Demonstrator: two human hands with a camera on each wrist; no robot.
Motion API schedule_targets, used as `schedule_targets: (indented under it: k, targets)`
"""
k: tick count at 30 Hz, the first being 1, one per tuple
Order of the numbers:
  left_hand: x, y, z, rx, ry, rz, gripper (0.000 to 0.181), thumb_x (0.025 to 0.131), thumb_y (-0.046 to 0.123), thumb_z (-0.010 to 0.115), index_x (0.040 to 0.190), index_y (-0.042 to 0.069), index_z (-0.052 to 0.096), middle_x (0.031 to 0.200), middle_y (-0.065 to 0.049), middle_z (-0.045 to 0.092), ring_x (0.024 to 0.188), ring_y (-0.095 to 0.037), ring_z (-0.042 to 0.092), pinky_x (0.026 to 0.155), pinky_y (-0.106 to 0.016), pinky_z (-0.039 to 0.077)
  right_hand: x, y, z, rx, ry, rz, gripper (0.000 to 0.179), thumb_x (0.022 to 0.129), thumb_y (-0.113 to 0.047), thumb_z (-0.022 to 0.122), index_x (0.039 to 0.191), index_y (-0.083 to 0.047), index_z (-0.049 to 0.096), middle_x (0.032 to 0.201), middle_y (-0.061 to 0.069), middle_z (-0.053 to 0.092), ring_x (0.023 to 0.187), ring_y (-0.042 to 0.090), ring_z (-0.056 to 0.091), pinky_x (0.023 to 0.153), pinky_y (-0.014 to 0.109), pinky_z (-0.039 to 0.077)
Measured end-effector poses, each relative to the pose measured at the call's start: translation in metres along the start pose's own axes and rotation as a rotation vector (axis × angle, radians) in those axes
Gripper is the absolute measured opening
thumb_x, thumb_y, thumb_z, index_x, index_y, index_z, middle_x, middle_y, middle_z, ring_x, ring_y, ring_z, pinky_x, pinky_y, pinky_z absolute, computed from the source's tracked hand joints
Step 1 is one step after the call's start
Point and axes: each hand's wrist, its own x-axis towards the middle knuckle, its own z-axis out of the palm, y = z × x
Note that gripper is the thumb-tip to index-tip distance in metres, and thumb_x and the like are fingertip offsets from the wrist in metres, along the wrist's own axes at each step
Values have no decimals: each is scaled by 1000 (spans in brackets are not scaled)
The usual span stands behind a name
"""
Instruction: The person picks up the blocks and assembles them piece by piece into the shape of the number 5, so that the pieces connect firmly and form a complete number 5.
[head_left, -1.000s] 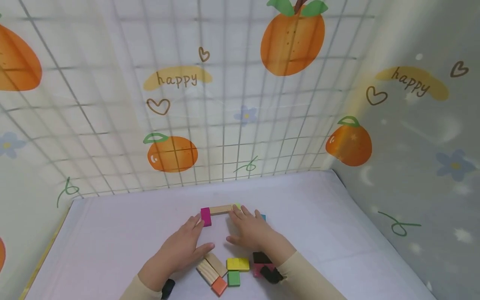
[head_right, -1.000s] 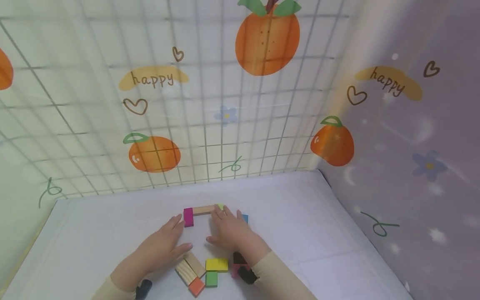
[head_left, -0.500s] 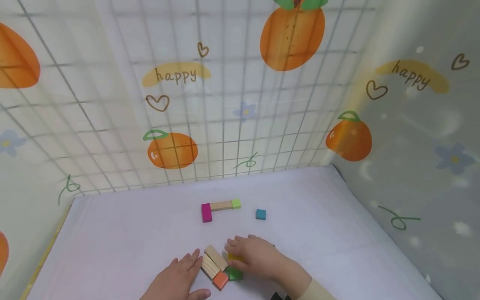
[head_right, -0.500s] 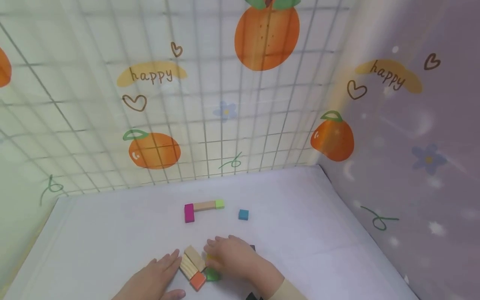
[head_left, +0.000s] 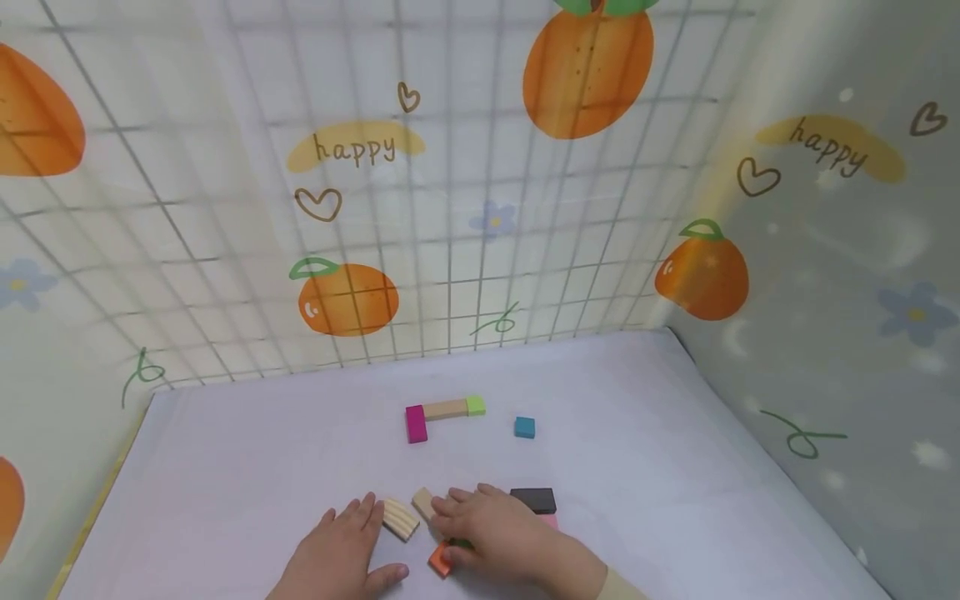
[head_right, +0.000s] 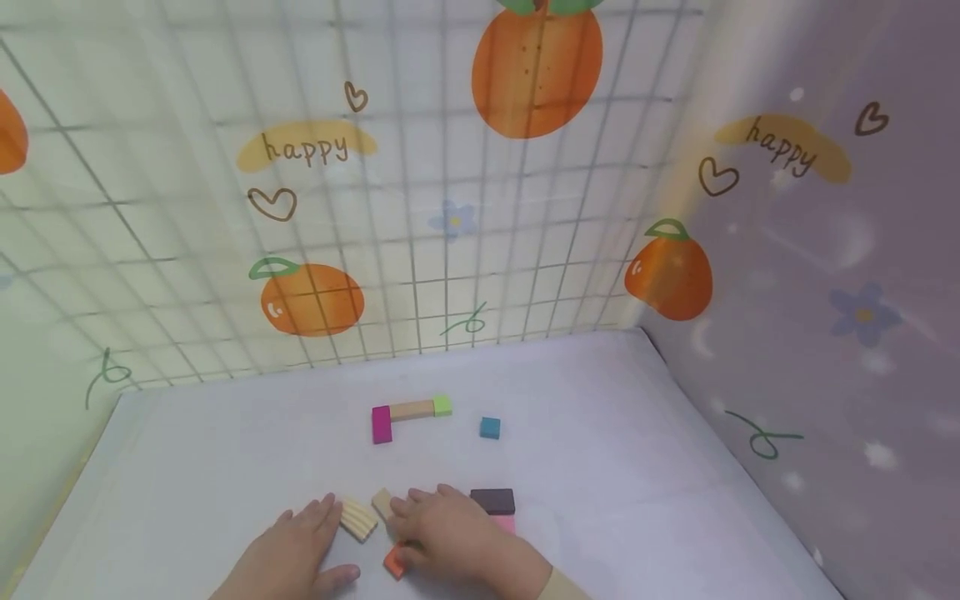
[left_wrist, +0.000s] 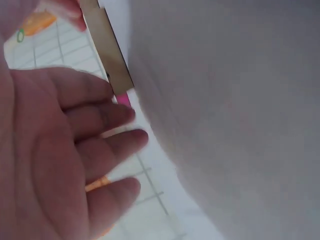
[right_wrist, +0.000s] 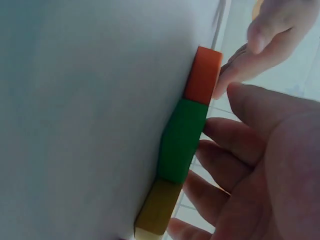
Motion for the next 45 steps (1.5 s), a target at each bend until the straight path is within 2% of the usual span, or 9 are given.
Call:
schedule_targets:
  k: [5,8,16,23,27,31,40,43,45]
  targets:
    - [2,-7,1,26,93,-94,101,76,78,46,139,-1,43,145,-19,43,131,-34,44,104,-57,35,-1,0,2,-16,3,-5,49,94,-52,46,138,-31,47,145,-11,43,134,16,43,106,53,37]
    - [3,-4,-1,40,120,-105,102,76,78,47,140,0,42,146,-18,42,132,-33,44,104,-57,36,-1,-2,1,-5,3,-7,49,94,-52,47,138,-31,48,145,-11,44,135,16,42,106,53,36]
    - [-1,16,-5,52,94,26,92,75,78,47,129,4,57,137,-12,53,126,-28,50,98,-54,43,-1,-9,-1,20,31,-32,47,94,-54,44,133,-30,54,142,-9,48,133,15,45,104,53,39]
    - [18,4,2,-91,127,48,87,79,79,42,131,11,53,142,-5,47,120,-28,54,91,-50,49,0,-8,-2,32,22,-45,44,95,-52,46,132,-30,55,140,-10,50,131,13,46,103,52,41]
    - [28,-2,0,-171,135,88,82,80,78,41,131,15,54,145,-1,44,129,-26,48,96,-51,46,1,-6,-3,65,24,-48,43,95,-49,48,133,-30,54,141,-10,49,132,15,46,102,52,41]
    - [36,-5,-4,-203,125,118,80,80,78,42,132,19,54,146,3,43,134,-22,42,102,-51,42,3,-4,-4,82,22,-46,46,95,-49,48,136,-29,51,141,-10,49,132,15,46,102,52,42]
    - [48,-17,-13,-297,19,196,70,76,72,57,128,26,58,150,9,38,140,-15,32,110,-47,34,7,-3,-9,111,14,-38,48,93,-48,52,137,-28,50,142,-10,47,133,16,44,102,53,42]
    - [45,-15,-16,-282,46,223,70,78,69,58,130,23,56,152,6,35,142,-17,30,109,-48,34,9,-3,-10,110,-9,-8,55,92,-52,52,141,-30,44,146,-10,43,136,15,40,103,55,40]
    - [43,-12,-17,-261,86,208,74,79,70,55,133,20,53,152,4,35,142,-19,30,108,-49,35,11,-2,-11,107,-32,34,61,91,-56,51,144,-30,39,149,-10,39,139,15,36,105,56,36]
